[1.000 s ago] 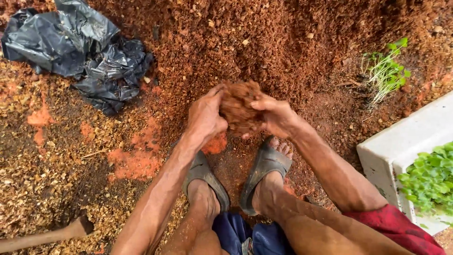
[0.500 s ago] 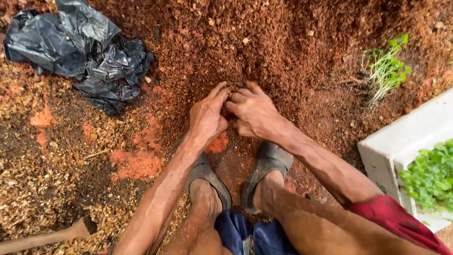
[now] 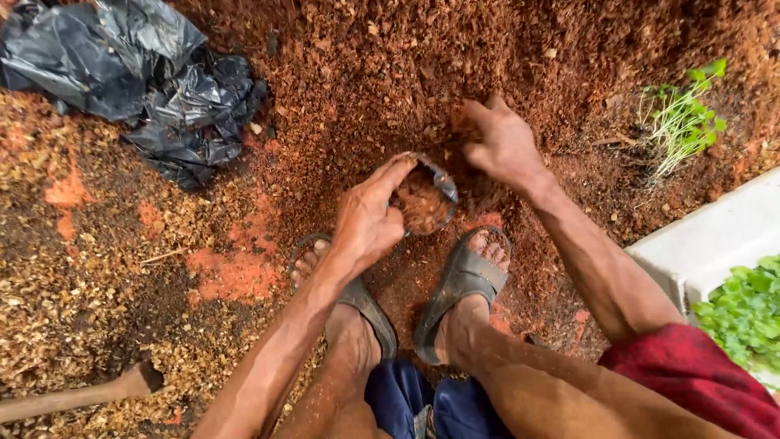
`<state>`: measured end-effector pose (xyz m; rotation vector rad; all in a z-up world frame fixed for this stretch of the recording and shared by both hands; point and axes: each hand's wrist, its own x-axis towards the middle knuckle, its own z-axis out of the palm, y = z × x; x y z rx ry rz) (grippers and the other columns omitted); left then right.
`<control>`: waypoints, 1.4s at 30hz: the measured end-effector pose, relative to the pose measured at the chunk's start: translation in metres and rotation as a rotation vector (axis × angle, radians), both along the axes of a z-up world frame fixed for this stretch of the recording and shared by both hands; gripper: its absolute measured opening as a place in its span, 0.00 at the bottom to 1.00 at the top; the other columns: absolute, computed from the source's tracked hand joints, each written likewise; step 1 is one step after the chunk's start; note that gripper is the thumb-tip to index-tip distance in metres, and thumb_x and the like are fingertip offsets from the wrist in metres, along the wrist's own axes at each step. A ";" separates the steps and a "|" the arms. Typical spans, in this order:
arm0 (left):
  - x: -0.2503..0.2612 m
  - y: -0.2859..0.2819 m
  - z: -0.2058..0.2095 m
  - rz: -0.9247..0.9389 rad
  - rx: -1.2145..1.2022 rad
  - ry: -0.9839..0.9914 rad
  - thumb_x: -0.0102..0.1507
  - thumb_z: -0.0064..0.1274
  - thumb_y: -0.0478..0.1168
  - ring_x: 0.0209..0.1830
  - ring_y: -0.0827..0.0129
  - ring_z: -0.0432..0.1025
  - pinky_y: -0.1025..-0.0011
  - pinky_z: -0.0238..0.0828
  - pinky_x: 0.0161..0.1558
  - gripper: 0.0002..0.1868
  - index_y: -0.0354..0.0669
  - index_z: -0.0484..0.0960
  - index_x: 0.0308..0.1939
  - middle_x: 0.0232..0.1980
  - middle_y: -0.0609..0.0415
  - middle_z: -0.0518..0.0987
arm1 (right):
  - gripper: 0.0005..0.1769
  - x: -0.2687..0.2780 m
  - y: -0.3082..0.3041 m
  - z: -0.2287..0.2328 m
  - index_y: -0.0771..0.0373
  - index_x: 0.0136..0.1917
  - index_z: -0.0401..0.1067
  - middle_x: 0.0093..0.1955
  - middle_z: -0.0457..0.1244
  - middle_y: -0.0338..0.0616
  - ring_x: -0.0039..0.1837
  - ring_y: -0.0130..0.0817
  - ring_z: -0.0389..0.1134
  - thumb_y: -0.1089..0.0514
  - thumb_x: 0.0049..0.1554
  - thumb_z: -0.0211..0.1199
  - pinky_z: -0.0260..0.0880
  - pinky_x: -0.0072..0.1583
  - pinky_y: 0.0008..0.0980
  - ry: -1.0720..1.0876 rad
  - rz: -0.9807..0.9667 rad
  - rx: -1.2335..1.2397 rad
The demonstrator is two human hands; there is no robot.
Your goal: Filling small black nursery bags with soil and transplanting seedlings into them by hand.
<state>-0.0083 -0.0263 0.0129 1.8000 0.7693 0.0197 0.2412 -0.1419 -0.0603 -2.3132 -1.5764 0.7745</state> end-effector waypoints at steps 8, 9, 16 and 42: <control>0.015 0.007 -0.017 0.036 -0.025 -0.071 0.53 0.43 0.20 0.17 0.74 0.71 0.86 0.58 0.12 0.35 0.34 0.72 0.66 0.67 0.35 0.73 | 0.30 -0.043 0.018 0.118 0.66 0.60 0.63 0.52 0.62 0.56 0.44 0.44 0.71 0.62 0.42 0.57 0.79 0.36 0.39 1.586 -0.640 0.012; 0.017 0.005 -0.023 0.067 -0.096 -0.085 0.53 0.46 0.20 0.17 0.74 0.71 0.85 0.59 0.13 0.36 0.33 0.71 0.67 0.69 0.35 0.71 | 0.39 -0.057 0.025 0.142 0.70 0.68 0.56 0.62 0.56 0.67 0.58 0.58 0.63 0.52 0.46 0.57 0.71 0.51 0.54 1.377 -0.546 -0.050; 0.003 0.011 -0.028 0.066 -0.037 -0.045 0.51 0.49 0.21 0.22 0.69 0.73 0.81 0.63 0.17 0.39 0.36 0.70 0.69 0.71 0.36 0.70 | 0.42 -0.091 0.006 0.054 0.73 0.76 0.55 0.67 0.58 0.78 0.55 0.57 0.73 0.69 0.47 0.55 0.74 0.58 0.61 0.458 0.127 -0.362; -0.090 0.072 -0.011 0.388 0.041 0.369 0.57 0.59 0.30 0.32 0.71 0.73 0.72 0.72 0.31 0.26 0.44 0.79 0.60 0.57 0.50 0.81 | 0.30 -0.010 0.005 0.034 0.60 0.75 0.61 0.66 0.60 0.58 0.56 0.43 0.66 0.59 0.60 0.42 0.73 0.47 0.41 0.203 0.036 0.044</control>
